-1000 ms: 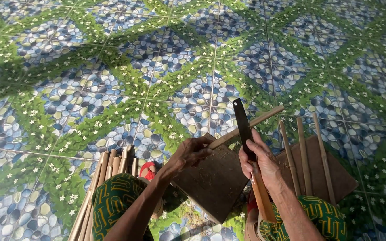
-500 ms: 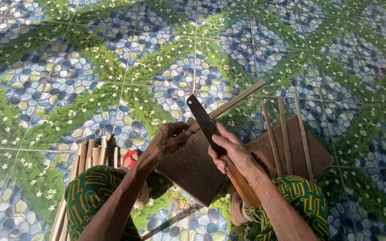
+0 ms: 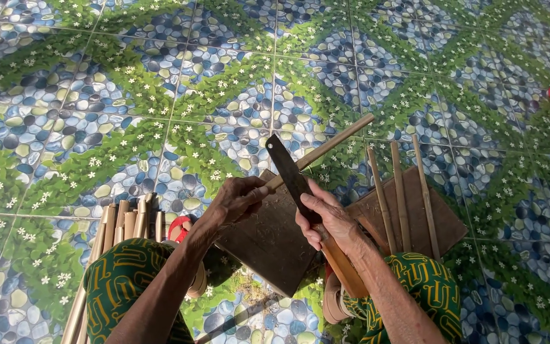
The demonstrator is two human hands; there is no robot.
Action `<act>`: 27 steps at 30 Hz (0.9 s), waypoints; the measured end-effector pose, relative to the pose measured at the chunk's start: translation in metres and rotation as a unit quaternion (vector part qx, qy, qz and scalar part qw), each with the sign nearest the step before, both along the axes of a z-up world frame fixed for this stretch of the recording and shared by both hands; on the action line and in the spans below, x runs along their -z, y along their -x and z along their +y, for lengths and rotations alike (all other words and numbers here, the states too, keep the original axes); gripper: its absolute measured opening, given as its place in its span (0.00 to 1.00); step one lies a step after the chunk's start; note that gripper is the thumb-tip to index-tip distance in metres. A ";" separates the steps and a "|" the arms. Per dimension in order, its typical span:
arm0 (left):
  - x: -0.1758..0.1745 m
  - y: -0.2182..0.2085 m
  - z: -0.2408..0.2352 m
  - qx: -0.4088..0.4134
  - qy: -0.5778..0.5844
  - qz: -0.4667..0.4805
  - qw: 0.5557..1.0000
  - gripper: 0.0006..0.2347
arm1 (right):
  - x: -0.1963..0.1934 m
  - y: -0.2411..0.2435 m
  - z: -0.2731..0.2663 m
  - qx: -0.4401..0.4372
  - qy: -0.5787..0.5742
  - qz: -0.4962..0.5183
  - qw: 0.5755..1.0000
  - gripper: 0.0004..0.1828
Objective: The person sits on a tiled floor and uses a machete to repeatedly shave and sharpen a thin bamboo stick held against a small wooden block. The person rotates the stick and continues the shaving motion throughout the clip.
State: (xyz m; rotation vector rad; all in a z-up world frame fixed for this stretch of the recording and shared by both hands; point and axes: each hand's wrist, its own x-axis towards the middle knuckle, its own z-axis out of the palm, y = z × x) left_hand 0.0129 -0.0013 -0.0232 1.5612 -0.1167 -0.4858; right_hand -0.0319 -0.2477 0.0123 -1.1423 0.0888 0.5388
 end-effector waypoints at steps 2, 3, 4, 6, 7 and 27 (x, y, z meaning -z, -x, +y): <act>-0.001 0.003 0.001 -0.009 0.014 0.007 1.000 0.13 | 0.012 0.001 -0.003 -0.007 -0.002 0.007 1.000 0.38; -0.001 0.005 0.002 -0.018 0.027 0.014 0.999 0.13 | 0.018 0.002 -0.003 -0.015 -0.005 0.015 1.000 0.38; -0.001 0.005 0.002 -0.018 0.027 0.015 0.999 0.13 | 0.018 0.001 -0.003 -0.015 -0.005 0.016 1.000 0.38; -0.002 0.005 0.000 -0.008 0.054 0.026 0.998 0.12 | 0.017 -0.002 -0.005 0.003 -0.003 0.008 1.000 0.37; -0.003 0.005 0.000 -0.008 0.055 0.025 0.998 0.12 | 0.011 -0.006 -0.008 0.003 -0.003 0.007 1.000 0.37; -0.005 0.009 -0.004 -0.022 -0.192 -0.196 0.961 0.08 | -0.004 -0.020 -0.019 0.091 -0.029 -0.058 0.994 0.17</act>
